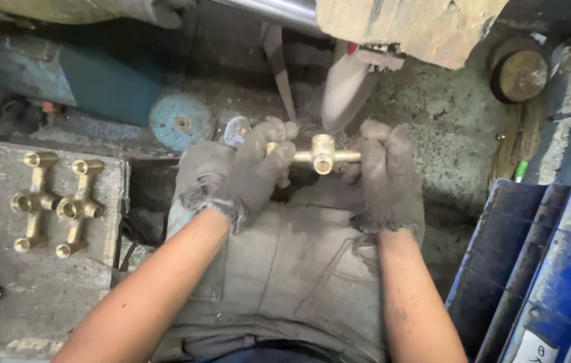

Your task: The person holds metal faucet components against a rotating grinding or polishing wheel to smooth their surfaces.

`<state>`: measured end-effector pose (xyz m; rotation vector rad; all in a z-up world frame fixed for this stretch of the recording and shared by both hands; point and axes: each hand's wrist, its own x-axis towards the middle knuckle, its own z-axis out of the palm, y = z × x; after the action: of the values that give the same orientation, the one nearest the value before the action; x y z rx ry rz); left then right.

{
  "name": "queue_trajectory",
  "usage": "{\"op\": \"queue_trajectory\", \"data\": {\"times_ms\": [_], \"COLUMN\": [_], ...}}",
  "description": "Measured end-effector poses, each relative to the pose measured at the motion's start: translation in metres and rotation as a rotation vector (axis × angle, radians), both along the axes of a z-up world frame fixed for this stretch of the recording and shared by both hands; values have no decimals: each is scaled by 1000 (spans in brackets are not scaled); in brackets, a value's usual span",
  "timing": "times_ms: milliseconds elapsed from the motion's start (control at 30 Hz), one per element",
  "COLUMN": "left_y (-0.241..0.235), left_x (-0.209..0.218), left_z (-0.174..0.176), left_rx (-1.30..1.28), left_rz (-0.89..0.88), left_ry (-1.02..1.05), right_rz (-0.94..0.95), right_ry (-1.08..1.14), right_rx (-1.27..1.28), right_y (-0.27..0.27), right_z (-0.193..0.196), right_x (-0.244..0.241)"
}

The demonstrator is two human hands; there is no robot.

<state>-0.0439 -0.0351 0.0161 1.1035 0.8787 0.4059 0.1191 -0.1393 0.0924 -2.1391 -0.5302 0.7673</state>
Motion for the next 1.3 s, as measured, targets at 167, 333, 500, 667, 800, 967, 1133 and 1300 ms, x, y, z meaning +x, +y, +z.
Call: {"op": "queue_trajectory", "data": {"times_ms": [167,333,500,667,800,967,1133,1300], "left_y": [8,14,4,-5,-13,-19,-16,-12], "left_x": [9,36,37,35,34,44,56,64], "left_z": [-5,-31,-40,-34,-20,7,26,30], "left_rx": [143,2,-123,364,682,741,786,812], "left_rz": [3,42,103,68,63,76,40,1], "left_ry": [63,228,198,130,116,161,209,210], "right_rz": [8,-21,55,-16,-102,-144,-256,-290], "right_ry": [-170,-555,-597,-533,-311,-216,247,564], "right_rx": [-127,232,265,386,364,343,451,485], "right_y": [7,31,24,34,41,42,40,34], "right_z": [-30,-118,-171,-177,-175,-198,-258,-302], "right_x": [13,41,57,54,45,45,53,53]}}
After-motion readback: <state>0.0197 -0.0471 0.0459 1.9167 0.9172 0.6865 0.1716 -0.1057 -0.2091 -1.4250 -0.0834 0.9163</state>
